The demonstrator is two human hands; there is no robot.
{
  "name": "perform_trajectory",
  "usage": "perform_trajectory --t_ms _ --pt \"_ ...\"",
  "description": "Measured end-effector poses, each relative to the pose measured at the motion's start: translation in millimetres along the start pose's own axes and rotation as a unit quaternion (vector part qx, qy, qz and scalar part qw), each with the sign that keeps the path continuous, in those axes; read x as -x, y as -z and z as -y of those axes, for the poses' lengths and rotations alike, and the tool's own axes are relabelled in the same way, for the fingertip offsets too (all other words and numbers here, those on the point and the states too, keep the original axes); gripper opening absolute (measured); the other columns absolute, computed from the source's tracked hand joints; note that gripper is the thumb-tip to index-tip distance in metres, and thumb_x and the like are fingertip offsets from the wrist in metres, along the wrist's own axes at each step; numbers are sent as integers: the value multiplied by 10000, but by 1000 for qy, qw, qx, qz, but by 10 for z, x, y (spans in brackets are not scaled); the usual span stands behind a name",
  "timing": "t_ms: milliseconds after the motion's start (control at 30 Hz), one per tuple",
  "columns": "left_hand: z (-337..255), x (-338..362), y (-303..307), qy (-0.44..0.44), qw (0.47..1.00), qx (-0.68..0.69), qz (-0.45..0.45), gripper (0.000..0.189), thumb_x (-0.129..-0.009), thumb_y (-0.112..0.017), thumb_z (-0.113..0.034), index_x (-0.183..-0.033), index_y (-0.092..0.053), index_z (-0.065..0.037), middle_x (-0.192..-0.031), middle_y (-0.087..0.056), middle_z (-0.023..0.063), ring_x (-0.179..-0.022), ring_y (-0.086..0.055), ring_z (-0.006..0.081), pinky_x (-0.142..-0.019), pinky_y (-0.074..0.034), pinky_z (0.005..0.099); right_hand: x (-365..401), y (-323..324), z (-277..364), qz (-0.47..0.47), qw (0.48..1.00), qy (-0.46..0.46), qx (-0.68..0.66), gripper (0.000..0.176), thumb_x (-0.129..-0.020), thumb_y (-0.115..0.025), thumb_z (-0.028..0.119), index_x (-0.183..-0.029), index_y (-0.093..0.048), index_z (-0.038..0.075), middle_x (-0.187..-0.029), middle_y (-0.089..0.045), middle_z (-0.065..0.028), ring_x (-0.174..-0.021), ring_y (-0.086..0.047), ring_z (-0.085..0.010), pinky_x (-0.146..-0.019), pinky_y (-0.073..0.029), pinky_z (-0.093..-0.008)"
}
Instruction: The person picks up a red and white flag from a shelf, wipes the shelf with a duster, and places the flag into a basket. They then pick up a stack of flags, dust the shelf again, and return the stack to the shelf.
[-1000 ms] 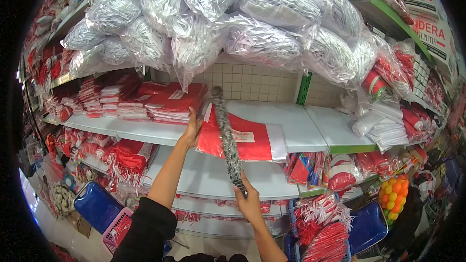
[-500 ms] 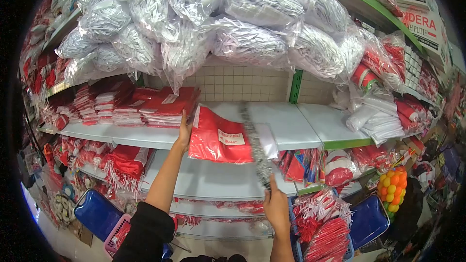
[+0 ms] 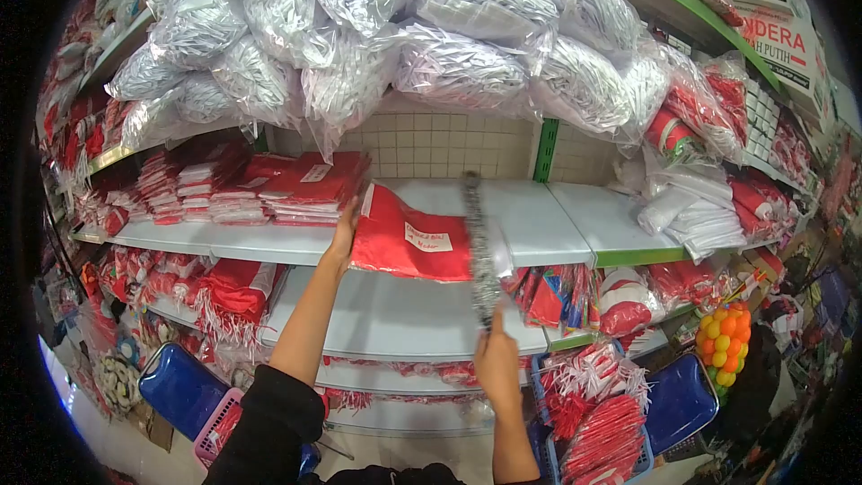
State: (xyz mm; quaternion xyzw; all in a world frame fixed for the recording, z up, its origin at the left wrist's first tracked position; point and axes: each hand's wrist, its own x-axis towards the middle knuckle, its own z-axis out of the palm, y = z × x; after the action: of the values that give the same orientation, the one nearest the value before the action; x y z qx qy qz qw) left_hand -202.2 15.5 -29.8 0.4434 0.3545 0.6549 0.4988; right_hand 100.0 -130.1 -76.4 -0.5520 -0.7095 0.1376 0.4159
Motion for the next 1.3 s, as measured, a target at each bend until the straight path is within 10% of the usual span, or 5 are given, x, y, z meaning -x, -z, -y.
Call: perform_trajectory --t_ms 167,900,1000,1200,1300 --pt "288 -315 390 1 997 74 -5 838 -845 -231 -686 -1399 -232 -57 -1379 -356 164 -1213 -433 290 -1034 -325 399 356 -902 268 80 964 65 -244 437 -898 -545 245 -1271 -382 85 -586 -504 -59 -500 -440 -119 -484 -374 -295" --pt "-172 84 -162 68 984 -150 73 797 -801 -647 -105 -1395 -134 29 -1444 -180 216 -1360 -166 229 -1102 -181 371 806 -668 -786 -23 996 -7 -90 349 -879 -542 199 -1151 -482 -11 -775 -590 -255 -676 -591 -396 -589 -438 -407" --pt "311 -75 -186 -321 870 -359 -102 727 -740 -657 -30 -1363 -283 -33 -1420 -203 248 -1351 -193 287 -1092 -211 404 830 -626 -931 -108 985 -74 -116 321 -884 -538 265 -998 -561 -34 -755 -607 -255 -723 -605 -414 -646 -459 -438" --pt "18 338 -812 -310 522 -791 -73 706 -710 -698 -86 -1332 -365 -78 -1436 -182 222 -1334 -190 379 -1063 -157 560 848 -389 -1268 -61 998 -35 -2 262 -874 -545 217 -873 -546 -45 -645 -566 -236 -595 -575 -368 -568 -424 -436" --pt "277 179 -925 -320 655 -681 76 682 -766 -663 -278 -1348 -342 -123 -1409 -277 194 -1324 -212 398 -1047 -136 601 752 -469 -1699 -140 981 -72 -116 277 -888 -541 261 -762 -487 21 -502 -475 -109 -396 -455 -204 -382 -346 -368"
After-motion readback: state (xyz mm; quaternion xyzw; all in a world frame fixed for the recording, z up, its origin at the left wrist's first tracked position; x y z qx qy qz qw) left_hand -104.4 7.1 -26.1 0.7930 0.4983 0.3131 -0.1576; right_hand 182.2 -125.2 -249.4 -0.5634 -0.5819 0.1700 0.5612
